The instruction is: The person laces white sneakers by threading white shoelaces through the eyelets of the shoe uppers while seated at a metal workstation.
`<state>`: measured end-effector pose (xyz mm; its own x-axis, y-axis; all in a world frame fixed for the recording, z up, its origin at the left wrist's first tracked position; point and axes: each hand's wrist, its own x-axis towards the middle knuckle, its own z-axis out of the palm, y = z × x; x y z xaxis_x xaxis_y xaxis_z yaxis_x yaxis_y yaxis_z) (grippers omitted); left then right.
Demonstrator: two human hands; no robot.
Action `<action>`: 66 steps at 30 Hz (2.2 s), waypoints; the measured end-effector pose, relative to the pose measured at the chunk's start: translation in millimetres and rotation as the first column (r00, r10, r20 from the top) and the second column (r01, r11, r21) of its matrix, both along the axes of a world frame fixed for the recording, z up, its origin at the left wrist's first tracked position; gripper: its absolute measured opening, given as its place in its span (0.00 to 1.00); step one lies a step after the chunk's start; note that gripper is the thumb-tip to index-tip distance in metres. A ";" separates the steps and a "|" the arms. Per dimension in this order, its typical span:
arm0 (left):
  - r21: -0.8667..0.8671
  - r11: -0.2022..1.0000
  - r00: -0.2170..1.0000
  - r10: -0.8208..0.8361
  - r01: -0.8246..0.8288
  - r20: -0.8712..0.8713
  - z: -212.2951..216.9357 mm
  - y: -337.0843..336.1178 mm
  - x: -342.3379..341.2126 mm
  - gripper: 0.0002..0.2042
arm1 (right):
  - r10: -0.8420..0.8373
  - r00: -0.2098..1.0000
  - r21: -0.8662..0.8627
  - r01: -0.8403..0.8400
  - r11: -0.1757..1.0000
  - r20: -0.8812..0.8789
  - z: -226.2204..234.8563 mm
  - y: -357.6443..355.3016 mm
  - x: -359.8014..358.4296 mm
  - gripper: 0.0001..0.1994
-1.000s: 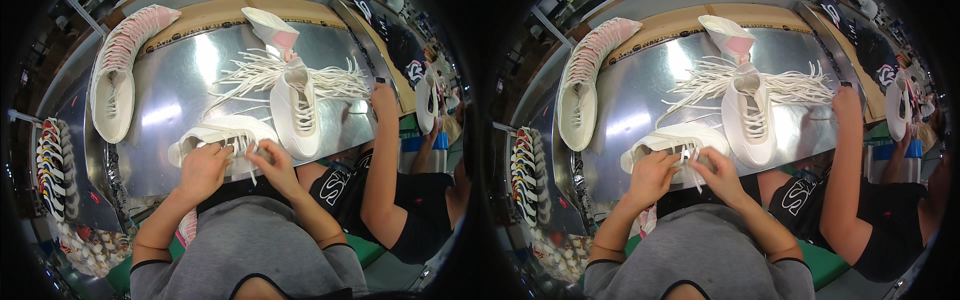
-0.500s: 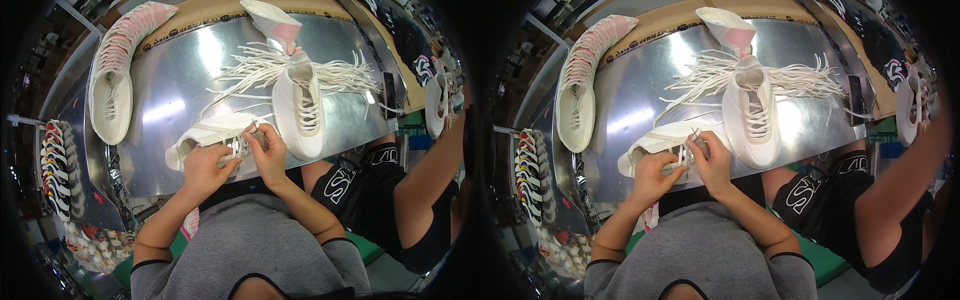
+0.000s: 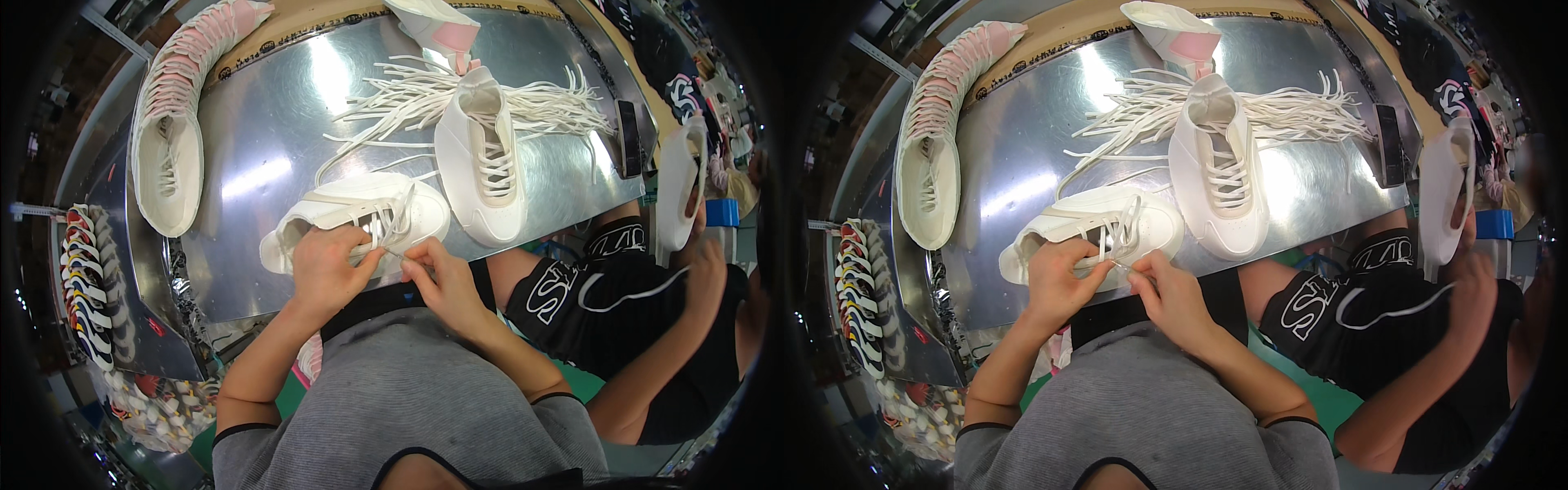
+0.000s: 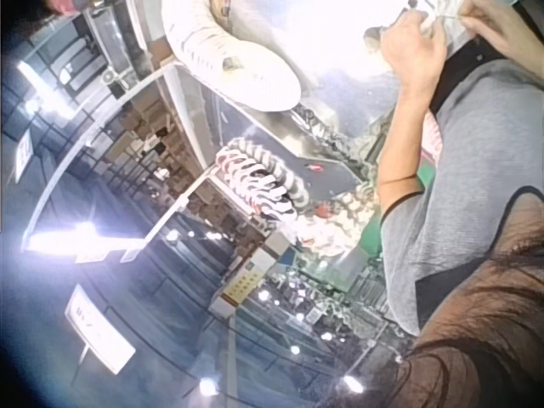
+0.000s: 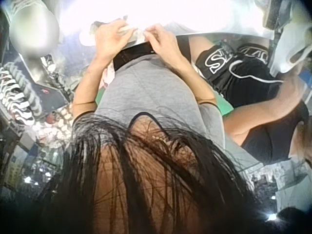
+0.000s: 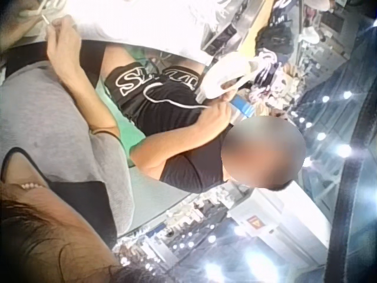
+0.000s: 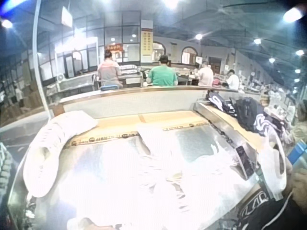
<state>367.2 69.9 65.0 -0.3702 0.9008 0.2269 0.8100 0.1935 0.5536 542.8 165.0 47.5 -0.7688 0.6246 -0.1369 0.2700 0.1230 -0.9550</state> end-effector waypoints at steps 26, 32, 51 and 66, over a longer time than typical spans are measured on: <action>0.107 0.977 0.956 -0.153 0.184 -0.250 2.1 -26.4 9.9 0.07 | -0.030 0.998 0.224 0.019 0.975 0.046 44.9 34.3 17.8 0.13; 0.155 0.968 0.931 -0.137 0.199 -0.337 2.4 -34.4 8.2 0.09 | 0.305 0.920 0.612 -0.391 0.688 0.244 34.3 13.4 -46.1 0.10; 0.087 0.923 0.924 -0.364 0.375 -0.121 2.8 -30.2 -6.5 0.09 | -0.147 0.916 -0.091 0.121 0.988 -0.374 98.4 82.0 -28.1 0.06; -0.273 0.951 0.957 0.205 -0.145 0.207 15.4 -25.3 -4.2 0.22 | 0.241 0.927 -0.513 -0.362 0.779 -0.288 51.4 45.0 -48.8 0.09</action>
<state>363.1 44.6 80.4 -0.5424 0.8330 -0.1090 0.6069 0.4783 0.6347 494.1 210.0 99.0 -0.9523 0.2216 -0.2100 0.1100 -0.3926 -0.9131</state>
